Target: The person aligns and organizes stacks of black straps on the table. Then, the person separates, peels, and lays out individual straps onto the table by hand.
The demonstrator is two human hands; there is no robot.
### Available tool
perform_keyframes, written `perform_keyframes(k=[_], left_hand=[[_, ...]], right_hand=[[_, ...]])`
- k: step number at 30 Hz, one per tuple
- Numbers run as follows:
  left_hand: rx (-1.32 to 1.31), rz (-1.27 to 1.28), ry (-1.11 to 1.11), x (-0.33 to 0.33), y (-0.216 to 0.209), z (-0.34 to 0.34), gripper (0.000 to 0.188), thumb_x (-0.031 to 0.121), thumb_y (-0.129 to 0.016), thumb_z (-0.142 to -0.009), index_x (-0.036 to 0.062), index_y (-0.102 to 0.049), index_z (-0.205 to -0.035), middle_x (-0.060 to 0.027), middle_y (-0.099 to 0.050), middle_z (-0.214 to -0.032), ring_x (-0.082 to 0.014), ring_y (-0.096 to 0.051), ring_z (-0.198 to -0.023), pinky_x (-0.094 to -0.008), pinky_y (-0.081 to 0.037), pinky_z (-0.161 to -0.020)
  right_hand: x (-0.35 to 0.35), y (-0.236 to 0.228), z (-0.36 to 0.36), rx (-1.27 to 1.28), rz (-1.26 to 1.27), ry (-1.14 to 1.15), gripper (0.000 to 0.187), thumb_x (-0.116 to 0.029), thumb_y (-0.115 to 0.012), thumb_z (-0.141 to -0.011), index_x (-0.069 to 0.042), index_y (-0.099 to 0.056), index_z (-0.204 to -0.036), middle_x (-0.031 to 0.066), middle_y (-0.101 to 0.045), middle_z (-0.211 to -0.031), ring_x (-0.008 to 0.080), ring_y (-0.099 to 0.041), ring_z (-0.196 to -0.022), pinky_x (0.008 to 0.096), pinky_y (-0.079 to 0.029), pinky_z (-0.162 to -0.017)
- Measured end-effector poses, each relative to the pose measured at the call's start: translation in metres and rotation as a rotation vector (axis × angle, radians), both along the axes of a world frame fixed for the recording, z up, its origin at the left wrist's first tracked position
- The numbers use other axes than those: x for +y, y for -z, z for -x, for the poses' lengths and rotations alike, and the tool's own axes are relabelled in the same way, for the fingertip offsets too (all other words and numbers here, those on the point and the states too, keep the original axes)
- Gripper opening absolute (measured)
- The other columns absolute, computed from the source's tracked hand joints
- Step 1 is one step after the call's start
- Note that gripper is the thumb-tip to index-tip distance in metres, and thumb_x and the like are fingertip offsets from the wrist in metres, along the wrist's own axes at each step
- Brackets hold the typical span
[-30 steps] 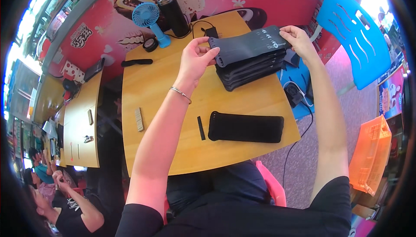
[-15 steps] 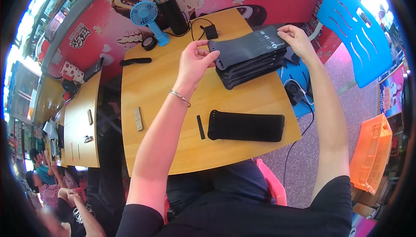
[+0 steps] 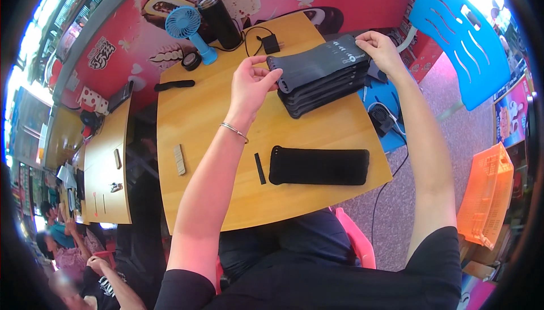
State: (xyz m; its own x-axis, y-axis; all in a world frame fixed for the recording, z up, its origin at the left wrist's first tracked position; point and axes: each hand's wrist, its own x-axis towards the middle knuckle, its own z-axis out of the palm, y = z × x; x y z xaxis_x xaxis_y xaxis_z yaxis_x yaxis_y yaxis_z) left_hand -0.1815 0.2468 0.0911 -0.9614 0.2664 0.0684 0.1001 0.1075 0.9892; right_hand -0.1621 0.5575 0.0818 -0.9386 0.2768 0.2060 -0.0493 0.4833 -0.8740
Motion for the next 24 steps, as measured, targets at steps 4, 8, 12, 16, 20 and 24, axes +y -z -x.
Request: perform_keyframes(k=[4, 8, 12, 16, 20, 24], left_hand=[[0.014, -0.021, -0.022, -0.001, -0.001, -0.003, 0.047, 0.009, -0.071, -0.082, -0.0029, -0.049, -0.122, -0.0057, -0.062, -0.087, -0.0094, -0.061, -0.074, -0.0224, -0.051, -0.069], [0.017, -0.024, -0.02, 0.0, 0.001, -0.003, 0.046, 0.009, -0.071, -0.082, -0.0027, -0.049, -0.121, -0.0057, -0.062, -0.086, -0.0094, -0.061, -0.074, -0.0221, -0.051, -0.068], [0.009, -0.03, -0.013, 0.001, 0.004, -0.002, 0.046, 0.009, -0.071, -0.082, -0.0024, -0.049, -0.12, -0.0055, -0.062, -0.086, -0.0093, -0.061, -0.074, -0.0219, -0.051, -0.068], [0.002, -0.038, -0.023, 0.0, 0.002, -0.003, 0.045, 0.008, -0.071, -0.082, -0.0022, -0.049, -0.12, -0.0053, -0.062, -0.086, -0.0092, -0.061, -0.073, -0.0216, -0.051, -0.067], [0.007, -0.011, -0.017, 0.0, 0.004, -0.001, 0.045, 0.008, -0.071, -0.082, -0.002, -0.049, -0.12, -0.0054, -0.062, -0.087, -0.0094, -0.061, -0.073, -0.0213, -0.051, -0.067], [-0.002, -0.017, -0.016, 0.001, 0.007, -0.001, 0.045, 0.008, -0.071, -0.082, -0.0018, -0.049, -0.12, -0.0055, -0.062, -0.087, -0.0096, -0.062, -0.075, -0.0214, -0.052, -0.068]], right_hand=[[0.003, 0.008, 0.006, 0.063, 0.024, 0.007, 0.022, -0.018, -0.065, -0.087, -0.001, -0.065, -0.101, 0.0077, -0.068, -0.089, 0.0133, -0.062, -0.083, 0.0276, -0.047, -0.078], [0.007, 0.017, 0.01, 0.089, 0.02, 0.004, 0.021, -0.018, -0.065, -0.086, -0.002, -0.066, -0.099, 0.008, -0.069, -0.088, 0.014, -0.063, -0.082, 0.0284, -0.048, -0.077], [0.007, 0.017, 0.007, 0.086, -0.098, 0.038, 0.022, -0.02, -0.067, -0.085, -0.003, -0.066, -0.098, 0.0094, -0.069, -0.086, 0.0162, -0.064, -0.08, 0.0293, -0.048, -0.076], [0.001, 0.012, 0.005, 0.106, -0.195, 0.073, 0.023, -0.022, -0.067, -0.084, -0.005, -0.066, -0.098, 0.0095, -0.07, -0.087, 0.0186, -0.065, -0.08, 0.0303, -0.049, -0.075], [0.002, 0.011, 0.005, 0.078, -0.192, 0.076, 0.023, -0.023, -0.067, -0.084, -0.006, -0.067, -0.098, 0.0096, -0.07, -0.088, 0.0192, -0.066, -0.082, 0.0309, -0.049, -0.076], [0.002, 0.013, 0.004, 0.074, -0.197, 0.082, 0.023, -0.023, -0.067, -0.084, -0.006, -0.067, -0.099, 0.0102, -0.07, -0.088, 0.0201, -0.066, -0.082, 0.0315, -0.049, -0.076]])
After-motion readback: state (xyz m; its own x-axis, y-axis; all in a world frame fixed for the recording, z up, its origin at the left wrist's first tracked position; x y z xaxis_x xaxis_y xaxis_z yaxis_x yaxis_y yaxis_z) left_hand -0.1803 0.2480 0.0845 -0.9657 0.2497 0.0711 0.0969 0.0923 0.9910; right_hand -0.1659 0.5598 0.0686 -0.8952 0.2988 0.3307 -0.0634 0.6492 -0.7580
